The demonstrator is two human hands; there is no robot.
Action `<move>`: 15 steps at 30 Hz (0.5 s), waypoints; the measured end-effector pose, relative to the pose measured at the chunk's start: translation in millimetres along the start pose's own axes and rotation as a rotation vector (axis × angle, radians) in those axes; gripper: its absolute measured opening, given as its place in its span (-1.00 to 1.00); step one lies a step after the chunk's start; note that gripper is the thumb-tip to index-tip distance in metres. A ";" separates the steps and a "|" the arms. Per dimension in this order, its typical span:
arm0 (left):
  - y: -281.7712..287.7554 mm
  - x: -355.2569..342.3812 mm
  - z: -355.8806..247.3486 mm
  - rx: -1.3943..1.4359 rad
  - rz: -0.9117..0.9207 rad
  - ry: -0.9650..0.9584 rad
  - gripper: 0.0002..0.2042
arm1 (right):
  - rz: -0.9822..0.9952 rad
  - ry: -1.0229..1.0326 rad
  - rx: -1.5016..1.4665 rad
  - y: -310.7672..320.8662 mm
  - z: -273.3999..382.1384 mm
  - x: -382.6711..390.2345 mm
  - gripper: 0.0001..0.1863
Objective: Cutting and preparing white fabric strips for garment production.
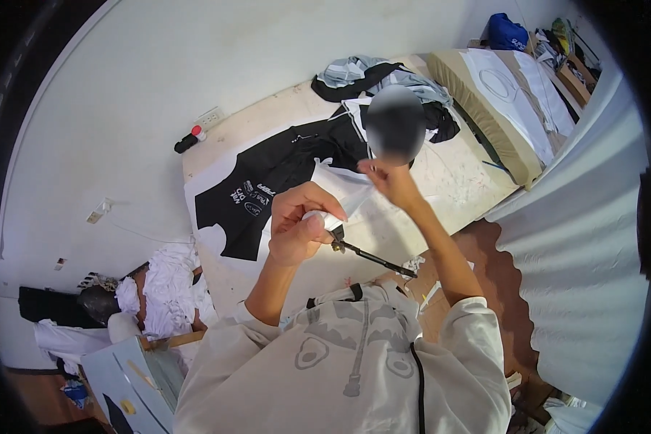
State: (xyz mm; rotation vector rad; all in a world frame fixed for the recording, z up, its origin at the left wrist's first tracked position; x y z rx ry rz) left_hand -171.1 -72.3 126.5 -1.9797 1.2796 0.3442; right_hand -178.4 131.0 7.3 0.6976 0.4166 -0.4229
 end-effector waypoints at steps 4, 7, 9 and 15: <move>10.7 -2.7 -3.6 -0.047 -0.128 -0.033 -0.66 | 0.075 0.014 0.066 12.0 27.9 10.5 -0.79; 22.8 1.4 -5.0 -0.095 -0.254 -0.025 -0.72 | -0.179 0.010 0.016 86.9 94.4 7.2 -0.73; 34.2 3.1 0.7 -0.139 -0.298 -0.053 -0.74 | -0.180 0.043 -0.043 102.9 140.3 17.2 -0.72; 22.6 0.8 4.6 -0.227 -0.439 -0.203 -0.81 | -0.187 -0.061 -0.319 50.4 185.2 37.2 -0.72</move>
Point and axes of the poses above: each hand's wrist, its own x-axis away from the middle knuckle, its own y-axis out of the back of the hand, z = x × y, the point moved 10 cm from there along -x, towards the middle knuckle, and after that the axes turned 3 degrees about -y, right-handed, at the moved point
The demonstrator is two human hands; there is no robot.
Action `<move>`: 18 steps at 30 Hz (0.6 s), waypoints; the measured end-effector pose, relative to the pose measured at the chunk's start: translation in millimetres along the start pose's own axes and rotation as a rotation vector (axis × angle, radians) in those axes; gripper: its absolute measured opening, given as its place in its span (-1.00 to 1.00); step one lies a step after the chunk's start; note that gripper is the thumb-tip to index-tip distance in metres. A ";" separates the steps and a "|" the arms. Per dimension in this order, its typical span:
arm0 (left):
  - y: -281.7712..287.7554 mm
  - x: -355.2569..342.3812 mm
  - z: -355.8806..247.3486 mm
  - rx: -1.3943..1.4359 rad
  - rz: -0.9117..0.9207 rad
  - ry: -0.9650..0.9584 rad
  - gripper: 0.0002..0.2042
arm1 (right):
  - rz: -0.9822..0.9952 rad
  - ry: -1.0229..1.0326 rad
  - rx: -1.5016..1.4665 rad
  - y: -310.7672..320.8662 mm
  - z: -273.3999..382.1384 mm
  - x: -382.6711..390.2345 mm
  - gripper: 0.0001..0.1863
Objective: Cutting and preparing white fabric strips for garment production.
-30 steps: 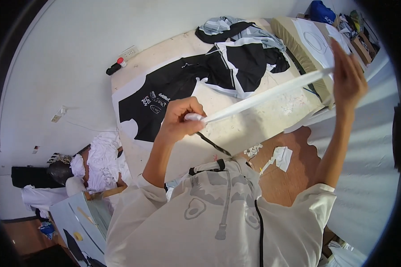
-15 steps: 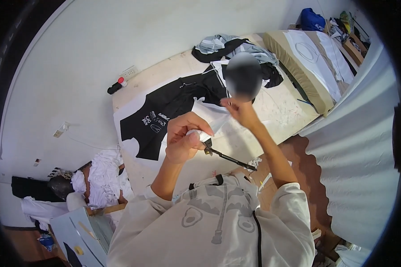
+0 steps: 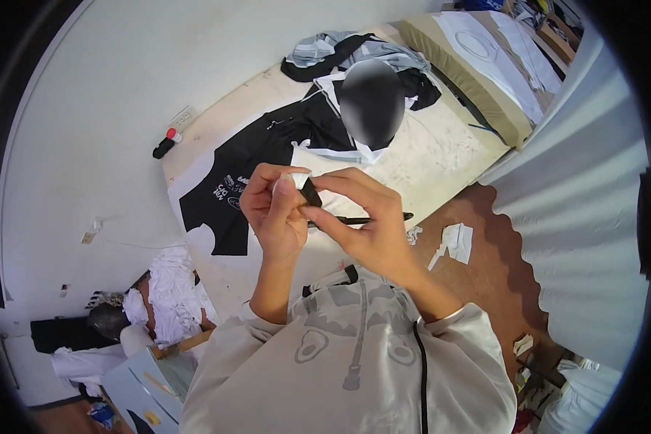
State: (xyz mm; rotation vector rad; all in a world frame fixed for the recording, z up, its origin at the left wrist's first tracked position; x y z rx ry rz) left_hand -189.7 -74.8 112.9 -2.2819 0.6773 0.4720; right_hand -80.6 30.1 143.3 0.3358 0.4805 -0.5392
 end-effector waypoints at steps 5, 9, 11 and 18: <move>-12.8 2.7 3.4 -0.004 0.083 0.064 -0.75 | 0.038 -0.118 -0.258 -4.9 -23.5 2.4 -0.78; -6.4 11.6 11.2 0.072 0.069 0.120 -0.86 | 0.099 -0.137 -0.294 -8.8 -29.5 6.6 -0.81; -9.4 11.6 10.3 0.052 0.061 0.148 -0.86 | 0.122 -0.196 -0.352 -10.4 -35.9 9.0 -0.82; -6.2 14.4 18.1 -0.048 0.026 0.215 -0.79 | 0.112 -0.166 -0.250 3.3 -27.3 6.4 -0.72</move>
Point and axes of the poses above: each hand's wrist, its own x-axis away from the middle knuckle, its own y-axis out of the back of the hand, z = x × y, the point moved 10 cm from there along -x, towards the middle knuckle, and after that the axes turned 3 degrees about -y, right-handed, at the moved point
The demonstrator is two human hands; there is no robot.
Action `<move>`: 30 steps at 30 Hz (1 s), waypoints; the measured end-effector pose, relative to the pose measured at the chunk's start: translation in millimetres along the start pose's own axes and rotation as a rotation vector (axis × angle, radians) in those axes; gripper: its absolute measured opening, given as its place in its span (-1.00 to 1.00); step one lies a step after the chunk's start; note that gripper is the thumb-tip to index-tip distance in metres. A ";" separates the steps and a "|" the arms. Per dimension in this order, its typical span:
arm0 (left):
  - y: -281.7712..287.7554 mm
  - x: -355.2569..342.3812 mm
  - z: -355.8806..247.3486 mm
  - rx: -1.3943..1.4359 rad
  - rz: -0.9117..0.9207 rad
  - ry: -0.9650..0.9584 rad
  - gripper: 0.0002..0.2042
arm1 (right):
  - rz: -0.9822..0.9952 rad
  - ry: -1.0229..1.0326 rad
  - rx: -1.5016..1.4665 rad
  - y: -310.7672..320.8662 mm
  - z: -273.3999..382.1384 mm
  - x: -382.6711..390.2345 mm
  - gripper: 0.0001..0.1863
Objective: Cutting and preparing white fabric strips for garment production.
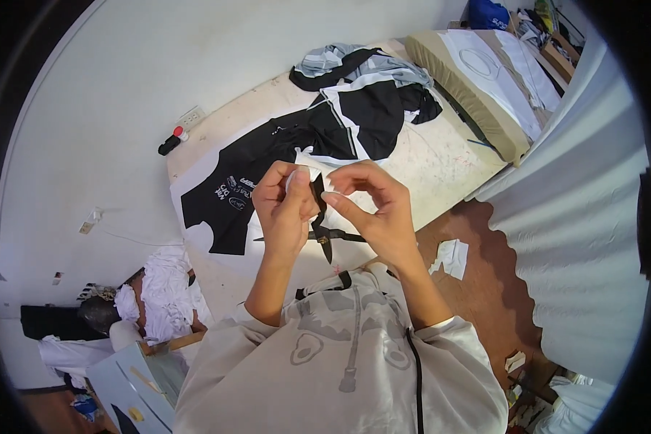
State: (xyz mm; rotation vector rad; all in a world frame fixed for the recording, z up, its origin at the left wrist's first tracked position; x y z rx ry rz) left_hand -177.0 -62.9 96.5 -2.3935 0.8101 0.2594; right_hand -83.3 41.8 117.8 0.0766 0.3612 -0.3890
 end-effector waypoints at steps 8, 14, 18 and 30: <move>11.9 -6.0 8.6 0.022 -0.020 0.043 -0.86 | -0.162 0.102 0.166 17.6 14.3 3.6 -0.66; 5.7 -9.3 6.8 -0.060 0.027 0.018 -0.90 | -0.195 0.133 0.223 5.0 4.3 -1.2 -0.61; 1.2 -10.8 -1.4 -0.119 0.075 -0.097 -0.90 | -0.249 0.090 0.134 -6.6 -3.5 -4.7 -0.60; 16.4 -12.3 8.4 -0.285 0.006 -0.041 -0.92 | 0.071 -0.255 -0.426 -21.7 -51.5 -15.6 -0.30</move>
Point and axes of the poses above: each hand's wrist, its own x-axis away from the middle knuckle, its own y-axis out of the back of the hand, z = x × y, the point moved 10 cm from there along -x, towards the middle knuckle, and after that the axes turned 3 degrees about -y, right-handed, at the moved point
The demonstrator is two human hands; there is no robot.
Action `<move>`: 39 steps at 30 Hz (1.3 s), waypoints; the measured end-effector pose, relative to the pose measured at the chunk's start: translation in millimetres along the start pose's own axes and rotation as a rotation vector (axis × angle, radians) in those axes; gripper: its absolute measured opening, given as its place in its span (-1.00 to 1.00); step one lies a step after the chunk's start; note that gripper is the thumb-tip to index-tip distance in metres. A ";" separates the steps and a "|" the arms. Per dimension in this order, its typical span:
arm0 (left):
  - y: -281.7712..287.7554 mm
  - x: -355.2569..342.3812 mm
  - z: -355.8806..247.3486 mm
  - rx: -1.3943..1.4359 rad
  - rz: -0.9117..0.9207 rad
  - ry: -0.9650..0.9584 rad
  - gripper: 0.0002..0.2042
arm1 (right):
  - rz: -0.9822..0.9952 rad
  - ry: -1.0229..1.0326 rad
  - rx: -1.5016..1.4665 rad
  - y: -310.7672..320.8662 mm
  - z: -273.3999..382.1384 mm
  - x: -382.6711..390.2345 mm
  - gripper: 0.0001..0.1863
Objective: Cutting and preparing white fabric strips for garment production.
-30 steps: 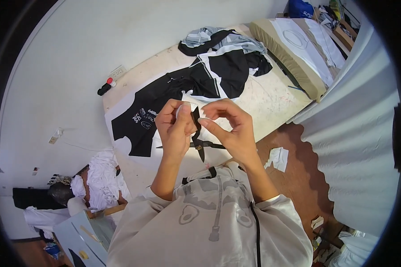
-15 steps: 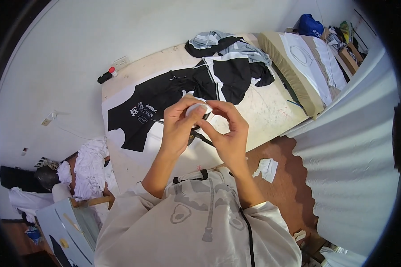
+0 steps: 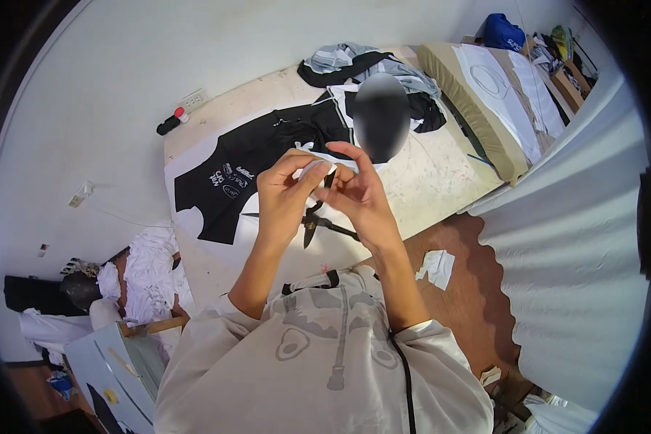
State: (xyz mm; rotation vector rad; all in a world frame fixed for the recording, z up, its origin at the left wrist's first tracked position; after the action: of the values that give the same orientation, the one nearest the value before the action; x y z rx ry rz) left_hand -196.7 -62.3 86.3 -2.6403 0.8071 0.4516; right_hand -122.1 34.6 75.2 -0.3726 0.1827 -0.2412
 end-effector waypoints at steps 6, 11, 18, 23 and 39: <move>-14.7 6.2 0.8 -0.057 -0.022 -0.001 -0.91 | -0.084 0.112 0.109 1.8 -10.2 -0.7 -0.41; 1.1 9.4 10.2 -0.224 -0.090 0.001 -0.92 | -0.310 0.272 0.457 3.6 7.0 14.5 -0.59; 1.5 7.6 7.7 -0.185 -0.167 -0.098 -0.94 | -0.489 0.475 0.625 17.0 31.0 34.7 -0.75; 8.5 1.8 7.2 -0.116 -0.211 -0.067 -0.94 | -0.469 0.504 0.805 14.2 38.7 45.0 -0.82; 30.6 8.4 2.3 -0.101 -0.131 -0.064 -0.85 | -0.065 -0.069 0.212 -5.6 19.7 57.1 -0.87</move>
State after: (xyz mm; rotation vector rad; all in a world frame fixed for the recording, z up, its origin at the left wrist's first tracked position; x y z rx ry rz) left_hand -208.4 -89.1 74.0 -2.7352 0.6023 0.5522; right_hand -64.3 21.0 87.9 -0.1760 0.0762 -0.3088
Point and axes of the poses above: each hand's wrist, its own x-axis away from the middle knuckle, its own y-axis out of the back of the hand, z = x × y, the point moved 10 cm from there along -x, towards the middle knuckle, and after that the axes turned 3 degrees about -y, right-handed, at the moved point
